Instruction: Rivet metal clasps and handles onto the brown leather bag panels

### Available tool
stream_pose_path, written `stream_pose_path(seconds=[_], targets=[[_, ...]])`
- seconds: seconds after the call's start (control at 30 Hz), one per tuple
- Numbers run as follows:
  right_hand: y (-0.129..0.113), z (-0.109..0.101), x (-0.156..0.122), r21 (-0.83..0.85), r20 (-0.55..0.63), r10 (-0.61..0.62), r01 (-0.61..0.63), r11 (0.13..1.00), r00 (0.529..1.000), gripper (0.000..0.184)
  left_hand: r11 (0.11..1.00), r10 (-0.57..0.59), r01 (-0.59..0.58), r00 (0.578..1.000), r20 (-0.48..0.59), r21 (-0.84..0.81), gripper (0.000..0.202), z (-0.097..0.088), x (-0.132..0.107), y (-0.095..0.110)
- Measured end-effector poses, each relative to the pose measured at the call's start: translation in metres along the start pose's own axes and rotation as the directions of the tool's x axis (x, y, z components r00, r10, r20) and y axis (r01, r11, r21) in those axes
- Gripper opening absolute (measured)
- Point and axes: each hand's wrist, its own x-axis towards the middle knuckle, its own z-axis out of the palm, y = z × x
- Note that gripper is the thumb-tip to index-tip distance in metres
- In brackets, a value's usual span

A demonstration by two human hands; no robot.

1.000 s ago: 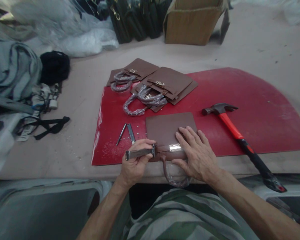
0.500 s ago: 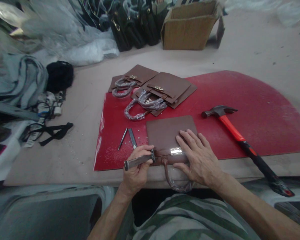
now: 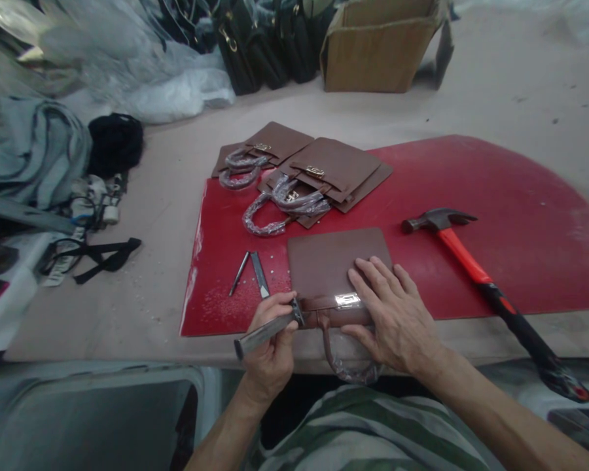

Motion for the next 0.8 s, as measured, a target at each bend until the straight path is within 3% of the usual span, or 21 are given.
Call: stream_pose_path(seconds=[0.23,0.8], targets=[[0.000,-0.002,0.001,-0.001,0.003,-0.007,0.007,1.000,1.000,0.080,1.000,0.004,-0.002,0.999,-0.046,0.029,0.021,0.006,-0.003,0.002],[0.001,-0.001,0.002,0.036,0.013,0.005,-0.005,0.999,1.000,0.082,0.999,0.027,-0.020,0.989,0.146,-0.051,0.023,-0.004,0.021,-0.001]])
